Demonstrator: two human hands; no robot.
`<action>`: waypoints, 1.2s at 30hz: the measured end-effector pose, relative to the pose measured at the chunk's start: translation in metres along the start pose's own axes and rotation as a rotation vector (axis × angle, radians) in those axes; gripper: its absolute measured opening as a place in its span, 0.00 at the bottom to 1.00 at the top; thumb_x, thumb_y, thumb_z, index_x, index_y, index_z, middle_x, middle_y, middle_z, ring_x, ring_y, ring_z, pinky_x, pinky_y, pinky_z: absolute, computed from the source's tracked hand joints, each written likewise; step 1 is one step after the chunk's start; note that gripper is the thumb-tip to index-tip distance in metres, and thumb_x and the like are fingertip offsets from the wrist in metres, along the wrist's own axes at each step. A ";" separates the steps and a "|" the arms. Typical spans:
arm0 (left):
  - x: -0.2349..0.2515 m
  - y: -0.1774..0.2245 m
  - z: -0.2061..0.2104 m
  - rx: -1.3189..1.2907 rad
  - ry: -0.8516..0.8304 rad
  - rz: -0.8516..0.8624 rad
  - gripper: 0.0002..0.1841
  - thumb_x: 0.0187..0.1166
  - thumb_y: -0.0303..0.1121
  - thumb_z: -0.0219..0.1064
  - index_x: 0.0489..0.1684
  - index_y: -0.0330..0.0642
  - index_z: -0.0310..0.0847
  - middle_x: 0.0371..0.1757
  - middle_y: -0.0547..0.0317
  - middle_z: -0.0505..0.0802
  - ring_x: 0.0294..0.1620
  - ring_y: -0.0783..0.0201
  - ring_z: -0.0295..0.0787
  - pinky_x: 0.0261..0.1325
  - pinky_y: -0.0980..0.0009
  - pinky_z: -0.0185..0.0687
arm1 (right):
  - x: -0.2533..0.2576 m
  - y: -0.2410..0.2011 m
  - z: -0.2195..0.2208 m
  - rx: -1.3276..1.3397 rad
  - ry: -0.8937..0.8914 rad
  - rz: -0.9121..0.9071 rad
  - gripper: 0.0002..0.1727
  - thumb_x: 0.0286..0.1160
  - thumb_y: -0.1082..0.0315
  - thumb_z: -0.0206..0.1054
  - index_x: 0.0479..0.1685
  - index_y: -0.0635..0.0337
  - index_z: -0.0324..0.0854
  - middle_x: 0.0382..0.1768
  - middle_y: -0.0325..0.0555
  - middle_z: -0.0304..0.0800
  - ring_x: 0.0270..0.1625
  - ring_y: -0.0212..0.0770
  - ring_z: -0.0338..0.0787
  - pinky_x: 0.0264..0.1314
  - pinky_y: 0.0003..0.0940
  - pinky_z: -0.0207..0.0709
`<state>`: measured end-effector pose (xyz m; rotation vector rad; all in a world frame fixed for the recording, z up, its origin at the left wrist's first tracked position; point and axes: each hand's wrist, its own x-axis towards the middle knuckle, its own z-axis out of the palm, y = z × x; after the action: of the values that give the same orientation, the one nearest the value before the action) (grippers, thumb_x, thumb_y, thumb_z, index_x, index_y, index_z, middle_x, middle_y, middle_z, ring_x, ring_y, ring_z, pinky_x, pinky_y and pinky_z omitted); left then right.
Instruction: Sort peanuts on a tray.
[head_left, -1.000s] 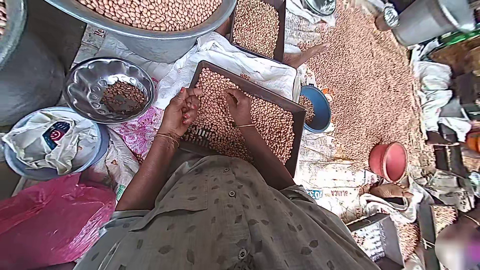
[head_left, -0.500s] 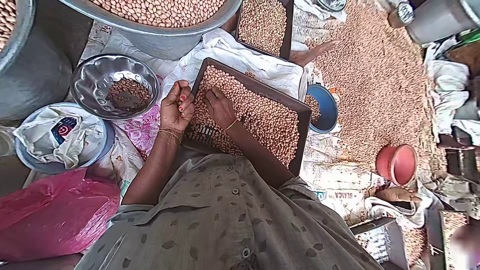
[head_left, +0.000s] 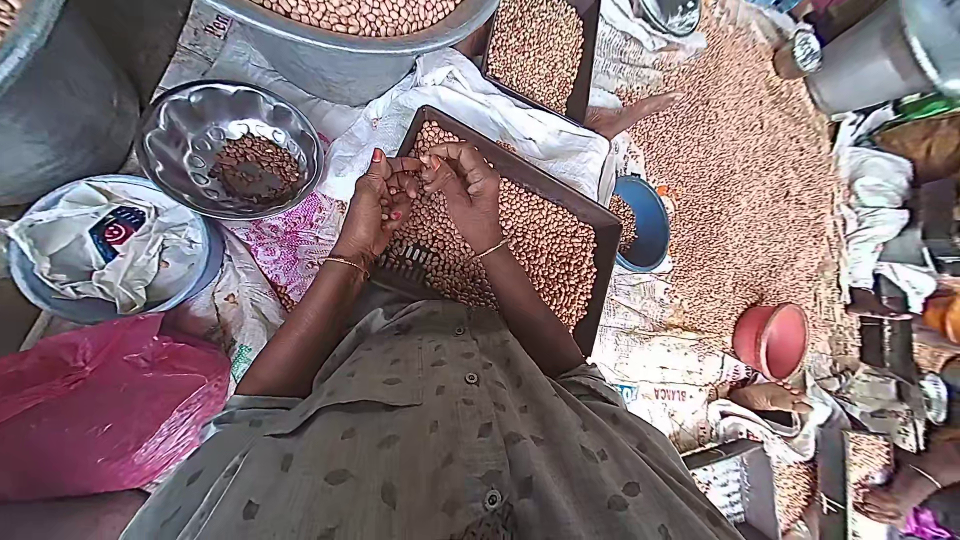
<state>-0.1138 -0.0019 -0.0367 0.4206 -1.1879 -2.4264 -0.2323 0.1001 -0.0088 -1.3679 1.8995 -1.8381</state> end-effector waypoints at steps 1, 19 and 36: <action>0.000 0.002 0.001 -0.019 -0.001 -0.008 0.34 0.94 0.52 0.20 0.59 0.50 0.77 0.30 0.72 0.84 0.10 0.81 0.58 0.11 0.87 0.54 | -0.001 -0.004 0.005 0.021 0.009 -0.009 0.10 0.84 0.77 0.60 0.53 0.78 0.81 0.42 0.54 0.90 0.38 0.37 0.93 0.43 0.33 0.92; 0.005 0.004 -0.014 -0.649 0.052 0.104 0.23 0.97 0.41 0.32 0.42 0.48 0.76 0.18 0.72 0.75 0.09 0.79 0.63 0.11 0.87 0.59 | -0.070 0.010 -0.134 -0.681 -0.454 0.460 0.09 0.77 0.72 0.68 0.50 0.66 0.89 0.48 0.58 0.93 0.47 0.51 0.92 0.54 0.51 0.84; 0.007 0.001 -0.019 -0.704 -0.008 0.114 0.23 0.97 0.39 0.30 0.44 0.47 0.74 0.18 0.71 0.76 0.10 0.80 0.66 0.13 0.87 0.63 | -0.044 0.022 -0.039 -0.423 -0.758 0.034 0.13 0.66 0.88 0.60 0.31 0.68 0.91 0.43 0.56 0.95 0.54 0.52 0.93 0.65 0.49 0.81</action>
<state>-0.1111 -0.0185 -0.0478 0.1187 -0.2897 -2.5378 -0.2442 0.1533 -0.0390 -1.7879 1.8773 -0.7131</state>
